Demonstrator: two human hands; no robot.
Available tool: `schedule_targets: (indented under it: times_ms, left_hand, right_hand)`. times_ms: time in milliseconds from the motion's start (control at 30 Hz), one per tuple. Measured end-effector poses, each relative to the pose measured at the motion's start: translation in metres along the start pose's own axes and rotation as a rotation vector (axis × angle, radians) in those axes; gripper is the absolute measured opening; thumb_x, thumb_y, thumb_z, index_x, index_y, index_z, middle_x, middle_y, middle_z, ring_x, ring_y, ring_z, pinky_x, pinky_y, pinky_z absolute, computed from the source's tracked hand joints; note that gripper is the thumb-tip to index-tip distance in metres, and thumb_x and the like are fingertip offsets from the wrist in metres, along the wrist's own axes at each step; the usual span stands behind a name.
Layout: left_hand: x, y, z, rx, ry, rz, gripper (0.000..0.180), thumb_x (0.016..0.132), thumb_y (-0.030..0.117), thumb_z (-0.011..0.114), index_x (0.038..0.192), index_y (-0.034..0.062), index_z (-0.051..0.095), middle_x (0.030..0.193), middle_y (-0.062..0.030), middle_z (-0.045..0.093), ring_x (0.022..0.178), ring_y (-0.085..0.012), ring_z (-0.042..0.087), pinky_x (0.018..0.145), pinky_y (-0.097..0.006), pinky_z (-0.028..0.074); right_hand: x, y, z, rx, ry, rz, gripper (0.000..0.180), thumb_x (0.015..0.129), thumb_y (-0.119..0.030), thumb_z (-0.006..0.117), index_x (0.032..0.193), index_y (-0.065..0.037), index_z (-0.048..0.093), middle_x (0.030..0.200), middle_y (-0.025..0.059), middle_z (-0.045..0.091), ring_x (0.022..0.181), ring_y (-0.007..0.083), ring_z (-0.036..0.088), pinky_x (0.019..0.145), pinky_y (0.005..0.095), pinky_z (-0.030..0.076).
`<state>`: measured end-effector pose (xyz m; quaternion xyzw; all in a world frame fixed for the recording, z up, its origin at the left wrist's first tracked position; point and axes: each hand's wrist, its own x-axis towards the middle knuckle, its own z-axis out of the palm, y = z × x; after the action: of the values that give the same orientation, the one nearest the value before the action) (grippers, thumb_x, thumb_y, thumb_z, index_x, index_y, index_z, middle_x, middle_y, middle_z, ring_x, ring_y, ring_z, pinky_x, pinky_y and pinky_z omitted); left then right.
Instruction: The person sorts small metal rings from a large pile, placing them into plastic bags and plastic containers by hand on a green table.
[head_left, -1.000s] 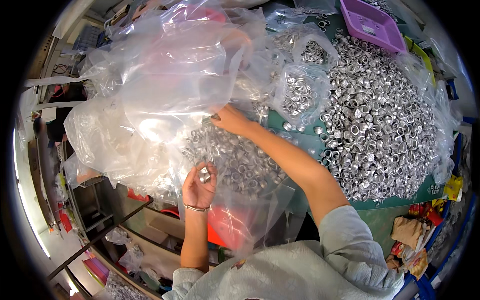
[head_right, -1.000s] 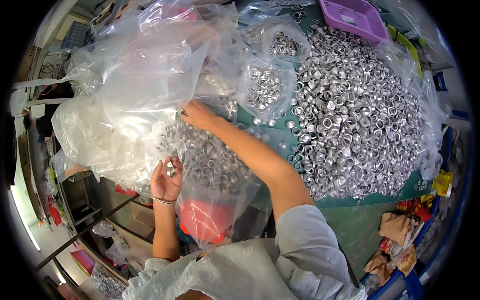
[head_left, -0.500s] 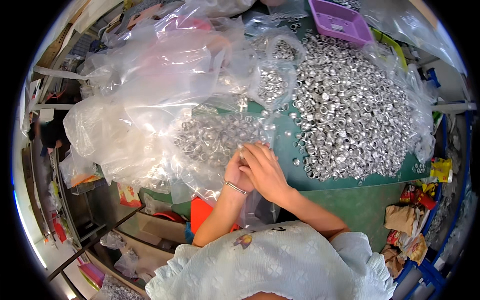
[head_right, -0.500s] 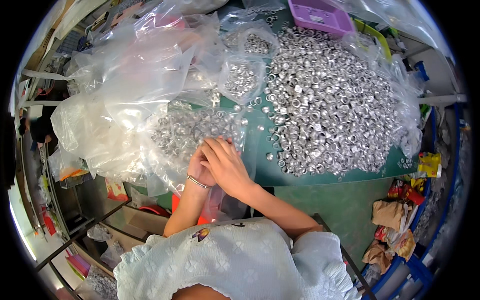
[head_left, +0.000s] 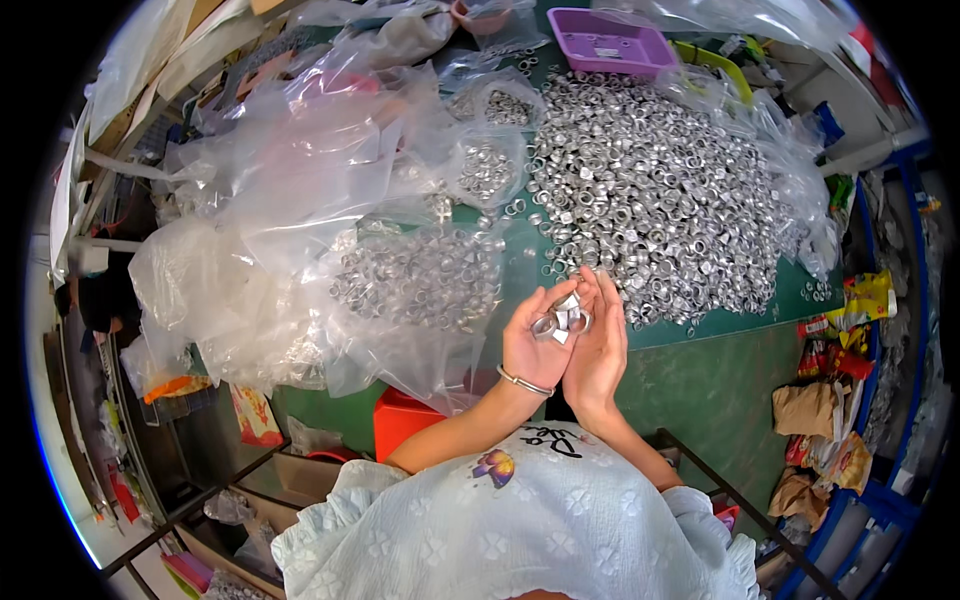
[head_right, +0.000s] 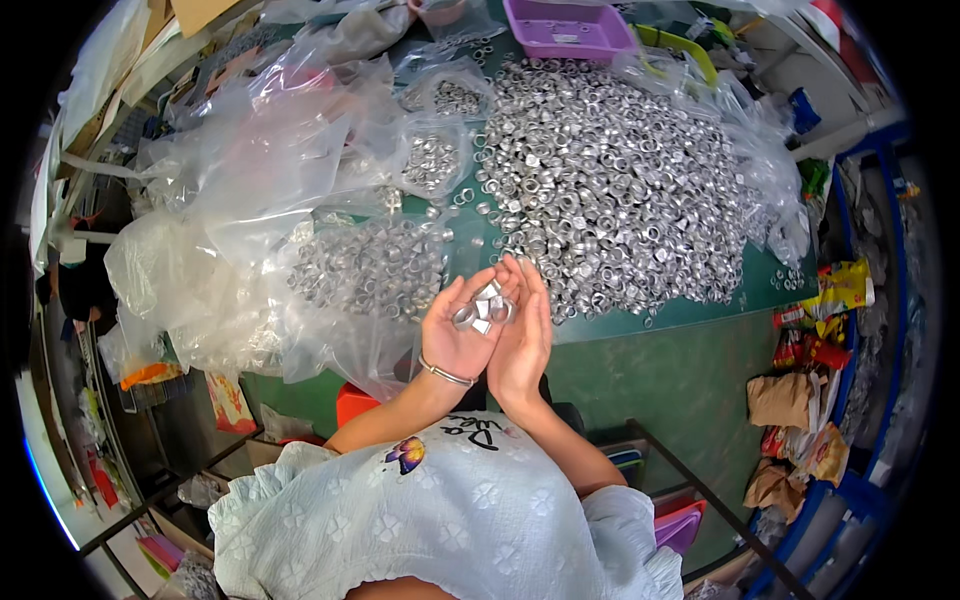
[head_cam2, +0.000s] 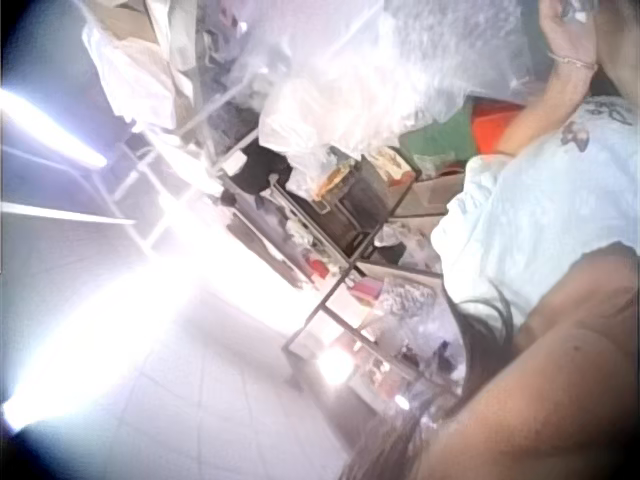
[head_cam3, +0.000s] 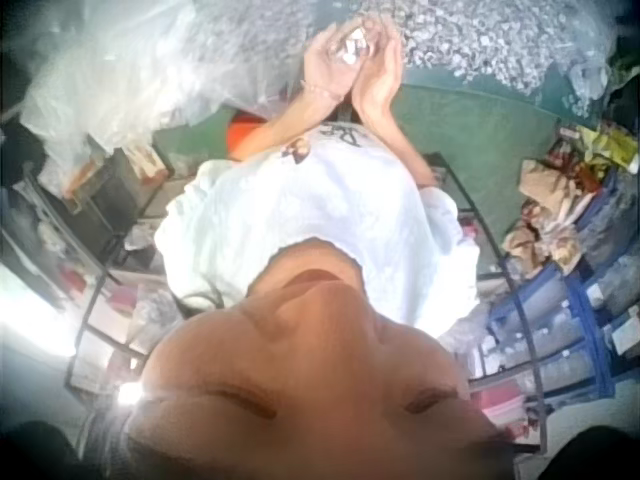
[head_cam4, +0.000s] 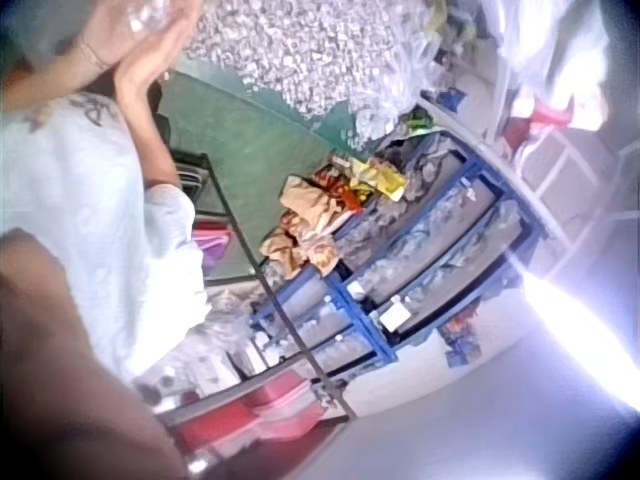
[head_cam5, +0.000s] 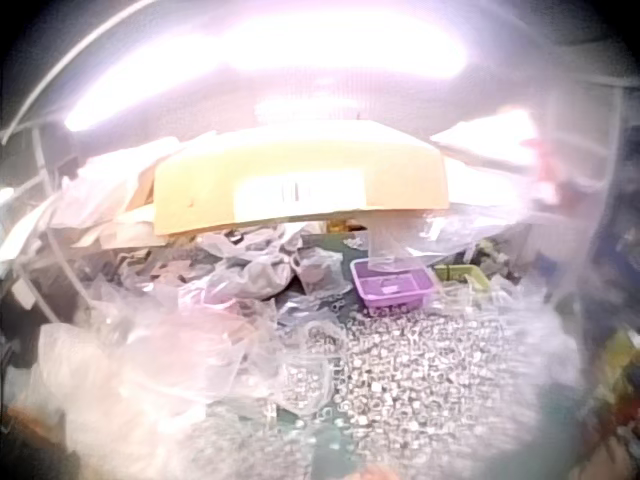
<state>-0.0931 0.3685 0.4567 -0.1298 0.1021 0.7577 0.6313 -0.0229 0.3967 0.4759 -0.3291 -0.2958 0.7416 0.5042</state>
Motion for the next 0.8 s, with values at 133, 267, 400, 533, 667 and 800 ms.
schedule_targets:
  times_ms: [133, 267, 400, 533, 667, 800]
  left_hand:
    - [0.003, -0.025, -0.008, 0.036, -0.127, -0.004, 0.034, 0.093, 0.027, 0.043, 0.104, 0.0002, 0.06, 0.105, -0.0149, 0.06, 0.096, -0.0245, 0.057, 0.078, -0.033, 0.046]
    - [0.008, -0.057, -0.006, 0.422, -0.018, 0.144, 0.031, 0.093, 0.023, 0.044, 0.104, -0.0016, 0.059, 0.107, -0.0159, 0.06, 0.1, -0.0247, 0.056, 0.083, -0.035, 0.047]
    - [0.008, -0.101, 0.01, 0.69, -0.139, 0.22, 0.027, 0.092, 0.007, 0.045, 0.114, -0.0051, 0.054, 0.124, -0.018, 0.051, 0.115, -0.0263, 0.049, 0.1, -0.036, 0.037]
    - [0.014, -0.158, 0.016, 1.362, -0.275, 0.282, 0.038, 0.089, 0.002, 0.043, 0.126, -0.0028, 0.045, 0.132, -0.016, 0.044, 0.124, -0.0262, 0.041, 0.102, -0.034, 0.03]
    - [0.02, -0.227, 0.017, 1.696, -0.387, 0.391, 0.042, 0.086, 0.004, 0.046, 0.128, -0.0008, 0.044, 0.14, -0.0178, 0.033, 0.131, -0.0285, 0.031, 0.106, -0.038, 0.022]
    - [0.028, -0.286, 0.007, 1.847, -0.476, 0.386, 0.046, 0.082, 0.005, 0.048, 0.128, -0.0006, 0.043, 0.143, -0.0191, 0.028, 0.134, -0.0317, 0.023, 0.108, -0.04, 0.016]
  right_hand:
    - [-0.007, -0.015, -0.012, 0.07, 0.027, -0.065, 0.046, 0.098, -0.03, 0.031, 0.133, 0.001, 0.032, 0.131, 0.0172, 0.04, 0.12, 0.0244, 0.04, 0.101, 0.0366, 0.031]
    - [-0.008, -0.038, -0.024, 0.014, 0.057, -0.115, 0.045, 0.098, -0.028, 0.031, 0.132, 0.002, 0.032, 0.132, 0.0181, 0.04, 0.122, 0.0274, 0.038, 0.102, 0.0377, 0.031]
    - [-0.004, -0.053, -0.065, 0.015, 0.073, -0.085, 0.043, 0.098, -0.025, 0.032, 0.132, 0.002, 0.033, 0.131, 0.0156, 0.042, 0.12, 0.0243, 0.041, 0.102, 0.0354, 0.032]
    - [-0.001, -0.089, -0.107, 0.169, 0.166, 0.083, 0.044, 0.098, -0.025, 0.031, 0.133, 0.001, 0.031, 0.131, 0.0143, 0.042, 0.121, 0.0262, 0.042, 0.103, 0.035, 0.033]
    - [0.002, -0.102, -0.183, 0.338, 0.173, 0.135, 0.045, 0.098, -0.027, 0.028, 0.134, 0.0, 0.031, 0.132, 0.0145, 0.041, 0.122, 0.0275, 0.041, 0.105, 0.0364, 0.031]
    - [-0.001, -0.131, -0.226, 0.531, 0.136, -0.067, 0.044, 0.093, -0.029, 0.042, 0.13, -0.005, 0.035, 0.128, 0.0123, 0.041, 0.115, 0.027, 0.042, 0.098, 0.0329, 0.035]
